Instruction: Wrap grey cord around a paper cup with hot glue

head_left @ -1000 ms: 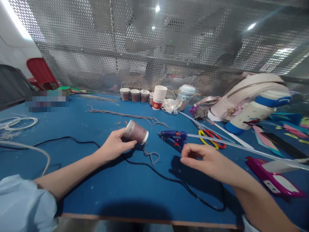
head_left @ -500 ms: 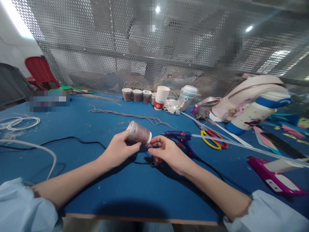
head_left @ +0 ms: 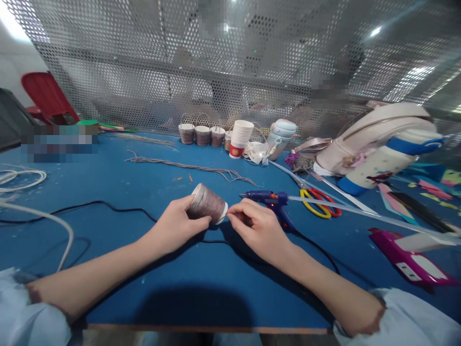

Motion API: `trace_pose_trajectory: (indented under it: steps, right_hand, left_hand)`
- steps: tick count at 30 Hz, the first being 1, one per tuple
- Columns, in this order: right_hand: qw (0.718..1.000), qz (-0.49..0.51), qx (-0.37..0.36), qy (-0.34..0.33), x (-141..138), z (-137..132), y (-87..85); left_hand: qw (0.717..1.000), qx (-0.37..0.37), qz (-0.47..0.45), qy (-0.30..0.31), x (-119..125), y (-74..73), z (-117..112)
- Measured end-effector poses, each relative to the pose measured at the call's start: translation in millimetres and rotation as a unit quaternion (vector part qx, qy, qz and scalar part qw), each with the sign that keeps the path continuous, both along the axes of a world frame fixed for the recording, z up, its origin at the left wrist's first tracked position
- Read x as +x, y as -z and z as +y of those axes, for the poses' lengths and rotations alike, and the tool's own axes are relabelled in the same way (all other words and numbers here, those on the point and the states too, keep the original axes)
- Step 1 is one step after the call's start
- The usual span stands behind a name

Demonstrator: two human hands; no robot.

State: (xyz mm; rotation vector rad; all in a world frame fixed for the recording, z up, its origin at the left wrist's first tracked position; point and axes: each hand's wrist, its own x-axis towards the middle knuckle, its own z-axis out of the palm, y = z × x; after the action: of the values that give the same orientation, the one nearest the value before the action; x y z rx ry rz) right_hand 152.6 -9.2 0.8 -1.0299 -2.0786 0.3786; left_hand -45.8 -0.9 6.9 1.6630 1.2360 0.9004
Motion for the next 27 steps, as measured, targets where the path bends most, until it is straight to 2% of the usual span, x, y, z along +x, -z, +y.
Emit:
trace_pose_trajectory:
  steps: [5,12,27]
  right_hand:
    - [0.998,-0.018,0.055,-0.02,0.7,-1.0,-1.0]
    - [0.999,-0.014,0.027,0.01,1.5,-2.0,1.1]
    - [1.0,0.002,0.011,0.021,6.6,-2.9,-2.3]
  left_hand:
    - [1.0,-0.024,-0.011,0.015,1.4,-2.2,-1.4]
    - [0.999,-0.027,-0.012,0.035,0.4,-2.9,-3.5]
    - [0.999,-0.009,0.007,0.047,-1.8,-2.0,-2.9]
